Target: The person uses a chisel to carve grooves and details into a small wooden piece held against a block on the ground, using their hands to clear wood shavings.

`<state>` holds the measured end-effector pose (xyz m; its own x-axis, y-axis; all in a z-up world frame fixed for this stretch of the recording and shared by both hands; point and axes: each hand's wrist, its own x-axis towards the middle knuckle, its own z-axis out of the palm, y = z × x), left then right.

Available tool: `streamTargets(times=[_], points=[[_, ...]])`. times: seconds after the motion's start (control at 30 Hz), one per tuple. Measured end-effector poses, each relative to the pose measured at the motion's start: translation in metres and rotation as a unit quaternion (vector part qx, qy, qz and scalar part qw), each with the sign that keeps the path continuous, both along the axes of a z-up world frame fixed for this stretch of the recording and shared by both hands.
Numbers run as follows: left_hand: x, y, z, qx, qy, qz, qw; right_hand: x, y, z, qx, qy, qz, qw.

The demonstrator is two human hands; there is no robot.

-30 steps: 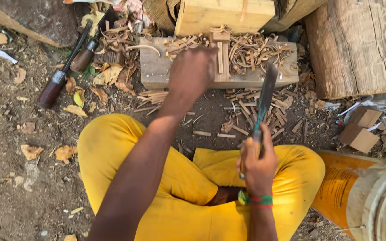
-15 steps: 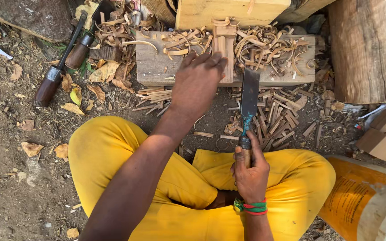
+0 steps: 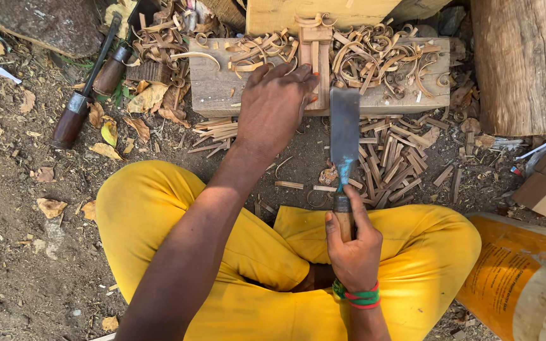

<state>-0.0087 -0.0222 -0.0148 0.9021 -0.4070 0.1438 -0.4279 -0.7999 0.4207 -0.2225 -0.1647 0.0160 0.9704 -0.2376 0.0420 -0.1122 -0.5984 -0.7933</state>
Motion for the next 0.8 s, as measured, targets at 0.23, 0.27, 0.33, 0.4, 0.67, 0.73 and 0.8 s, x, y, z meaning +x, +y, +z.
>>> streamTargets(times=[0.23,0.27,0.33,0.4,0.67,0.73,0.8], points=[[0.0,0.003,0.001,0.027,0.02,0.007,0.999,-0.005,0.009,0.008,-0.069,0.103,0.014,0.992],[-0.002,0.003,0.0,0.025,0.018,0.006,1.0,-0.005,0.01,0.01,-0.087,0.07,0.032,0.993],[-0.005,0.003,-0.001,0.021,0.01,0.007,1.0,-0.003,0.011,0.013,-0.124,-0.001,0.072,0.99],[-0.004,-0.003,-0.004,0.018,0.017,0.013,1.0,-0.002,0.014,0.016,-0.098,0.053,0.037,0.993],[-0.005,-0.007,-0.009,0.015,0.035,0.025,0.999,-0.001,0.024,0.021,-0.09,0.066,0.026,0.993],[-0.005,-0.007,-0.007,0.02,0.038,0.027,0.999,0.0,0.025,0.023,-0.099,0.071,0.025,0.992],[-0.004,-0.007,-0.005,0.018,0.039,0.028,0.999,0.001,0.026,0.024,-0.098,0.07,0.024,0.992]])
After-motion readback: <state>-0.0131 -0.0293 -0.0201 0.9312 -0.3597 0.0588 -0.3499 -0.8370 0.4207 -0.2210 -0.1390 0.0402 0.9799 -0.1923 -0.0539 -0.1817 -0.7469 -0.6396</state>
